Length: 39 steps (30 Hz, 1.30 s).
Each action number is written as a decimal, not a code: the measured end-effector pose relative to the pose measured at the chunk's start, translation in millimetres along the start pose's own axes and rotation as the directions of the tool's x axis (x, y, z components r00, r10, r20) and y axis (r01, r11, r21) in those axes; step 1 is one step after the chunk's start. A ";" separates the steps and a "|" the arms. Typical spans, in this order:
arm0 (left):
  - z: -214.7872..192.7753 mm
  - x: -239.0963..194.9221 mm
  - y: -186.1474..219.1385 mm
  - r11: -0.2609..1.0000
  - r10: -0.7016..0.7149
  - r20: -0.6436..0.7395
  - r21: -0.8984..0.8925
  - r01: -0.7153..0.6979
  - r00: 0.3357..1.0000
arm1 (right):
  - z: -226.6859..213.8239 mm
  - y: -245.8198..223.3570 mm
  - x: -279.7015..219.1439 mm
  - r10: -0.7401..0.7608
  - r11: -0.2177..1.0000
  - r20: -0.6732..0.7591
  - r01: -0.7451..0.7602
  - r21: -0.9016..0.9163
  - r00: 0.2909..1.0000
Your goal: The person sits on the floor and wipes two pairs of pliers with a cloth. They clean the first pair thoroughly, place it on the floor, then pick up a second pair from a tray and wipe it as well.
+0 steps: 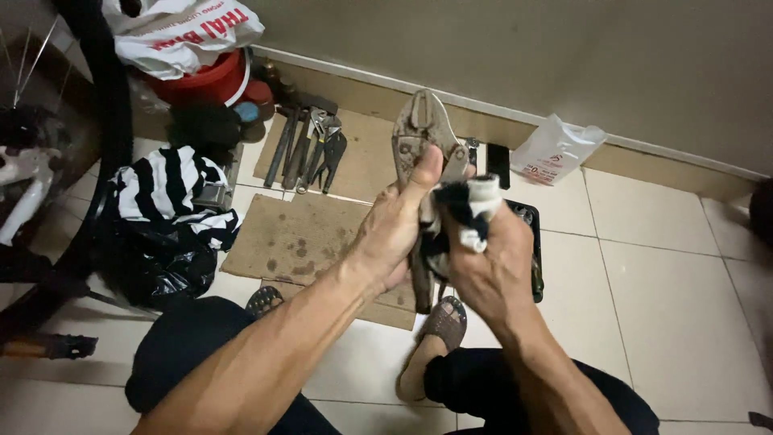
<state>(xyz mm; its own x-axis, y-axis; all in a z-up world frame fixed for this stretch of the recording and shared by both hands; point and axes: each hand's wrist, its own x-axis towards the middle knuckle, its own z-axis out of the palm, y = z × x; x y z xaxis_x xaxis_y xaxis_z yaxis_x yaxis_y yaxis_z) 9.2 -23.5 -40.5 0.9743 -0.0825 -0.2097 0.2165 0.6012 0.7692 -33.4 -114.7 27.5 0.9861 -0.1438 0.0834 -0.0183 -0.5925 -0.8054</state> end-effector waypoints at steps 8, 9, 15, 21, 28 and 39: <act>4.1 -14.8 45.7 0.993 0.022 0.108 -0.119 -0.009 0.994 | 0.4 -45.6 -11.7 0.156 0.938 0.045 -0.163 0.306 0.987; 0.9 -19.8 58.4 0.990 0.007 0.116 -0.137 0.009 0.993 | -2.5 -44.4 -15.2 0.243 0.892 0.100 -0.262 0.369 0.965; -8.1 -1.4 55.5 0.876 0.207 0.600 -0.466 0.127 0.773 | -9.7 -30.9 -20.3 0.393 0.768 0.232 -0.456 0.450 0.890; -0.6 -9.9 46.2 0.962 -0.053 0.448 -0.215 0.165 0.892 | -7.7 -73.8 -1.4 0.615 0.518 0.187 -0.571 0.637 0.766; -0.3 -3.5 54.4 0.797 0.133 0.582 -0.544 0.262 0.802 | -11.5 -39.4 -32.2 0.402 0.879 0.129 -0.421 0.225 0.907; 12.1 -14.5 52.9 0.995 0.014 0.372 -0.099 0.025 0.928 | -10.1 -30.8 -1.3 0.007 0.953 0.065 -0.026 0.302 0.998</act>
<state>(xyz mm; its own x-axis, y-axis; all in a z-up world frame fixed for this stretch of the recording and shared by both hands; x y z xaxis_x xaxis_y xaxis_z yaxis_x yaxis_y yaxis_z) 7.3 -0.1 10.5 0.9306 -0.3639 0.0403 0.2336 0.6750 0.6999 -35.7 -104.3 58.2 0.9946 -0.0960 0.0395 0.0066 -0.3217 -0.9468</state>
